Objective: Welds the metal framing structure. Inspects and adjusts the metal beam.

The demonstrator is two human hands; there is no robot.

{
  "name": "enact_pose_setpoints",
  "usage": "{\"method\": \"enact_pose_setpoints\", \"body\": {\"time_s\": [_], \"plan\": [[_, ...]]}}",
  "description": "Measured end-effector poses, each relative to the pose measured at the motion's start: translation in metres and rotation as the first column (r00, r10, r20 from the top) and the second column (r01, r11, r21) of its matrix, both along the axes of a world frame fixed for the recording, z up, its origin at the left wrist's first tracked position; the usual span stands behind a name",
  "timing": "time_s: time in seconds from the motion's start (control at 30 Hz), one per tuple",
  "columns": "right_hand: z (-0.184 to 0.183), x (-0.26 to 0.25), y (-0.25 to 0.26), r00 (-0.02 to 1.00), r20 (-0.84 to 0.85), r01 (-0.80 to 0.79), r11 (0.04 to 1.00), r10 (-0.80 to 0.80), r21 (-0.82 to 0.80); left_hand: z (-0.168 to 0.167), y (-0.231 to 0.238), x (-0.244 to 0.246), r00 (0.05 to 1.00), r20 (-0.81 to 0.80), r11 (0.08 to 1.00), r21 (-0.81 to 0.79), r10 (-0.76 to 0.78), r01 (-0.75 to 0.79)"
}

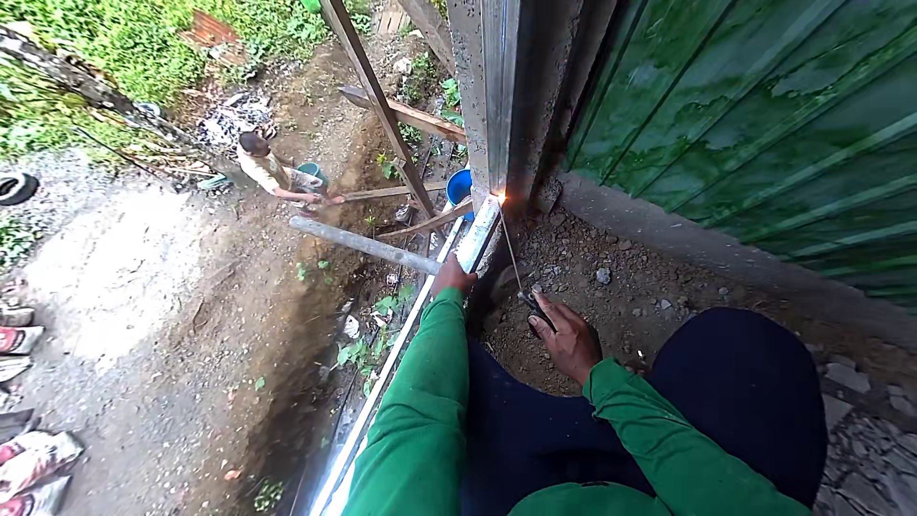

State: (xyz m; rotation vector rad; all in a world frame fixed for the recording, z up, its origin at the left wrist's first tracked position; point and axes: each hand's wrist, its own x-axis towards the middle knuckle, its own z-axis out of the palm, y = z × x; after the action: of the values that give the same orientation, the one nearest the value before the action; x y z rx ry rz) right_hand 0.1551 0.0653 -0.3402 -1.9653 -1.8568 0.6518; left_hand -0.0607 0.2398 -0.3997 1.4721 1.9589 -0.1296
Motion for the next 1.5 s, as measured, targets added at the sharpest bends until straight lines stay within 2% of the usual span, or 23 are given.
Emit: {"method": "enact_pose_setpoints", "body": {"time_s": [0.57, 0.67, 0.73, 0.83, 1.5], "plan": [[0.002, 0.001, 0.002, 0.999, 0.034, 0.034, 0.998, -0.032, -0.06, 0.001, 0.001, 0.002, 0.999, -0.035, 1.0, -0.031, 0.0, -0.001], [0.005, 0.001, 0.003, 0.999, 0.027, 0.023, 0.994, -0.02, -0.111, -0.006, 0.002, 0.001, 0.999, -0.037, 1.0, -0.027, 0.006, -0.007], [0.004, 0.001, 0.002, 1.0, -0.001, 0.001, 0.999, -0.001, -0.037, 0.002, 0.0, 0.0, 1.0, 0.022, 1.0, -0.006, 0.001, -0.001], [0.001, 0.001, 0.001, 1.0, -0.01, -0.007, 1.0, 0.007, -0.001, 0.006, -0.001, 0.0, 1.0, 0.028, 1.0, -0.002, -0.009, 0.009], [-0.002, -0.003, 0.013, 1.0, 0.012, 0.018, 0.998, -0.017, -0.055, 0.0, 0.003, 0.002, 0.999, -0.042, 0.999, -0.042, 0.01, -0.012]]}}
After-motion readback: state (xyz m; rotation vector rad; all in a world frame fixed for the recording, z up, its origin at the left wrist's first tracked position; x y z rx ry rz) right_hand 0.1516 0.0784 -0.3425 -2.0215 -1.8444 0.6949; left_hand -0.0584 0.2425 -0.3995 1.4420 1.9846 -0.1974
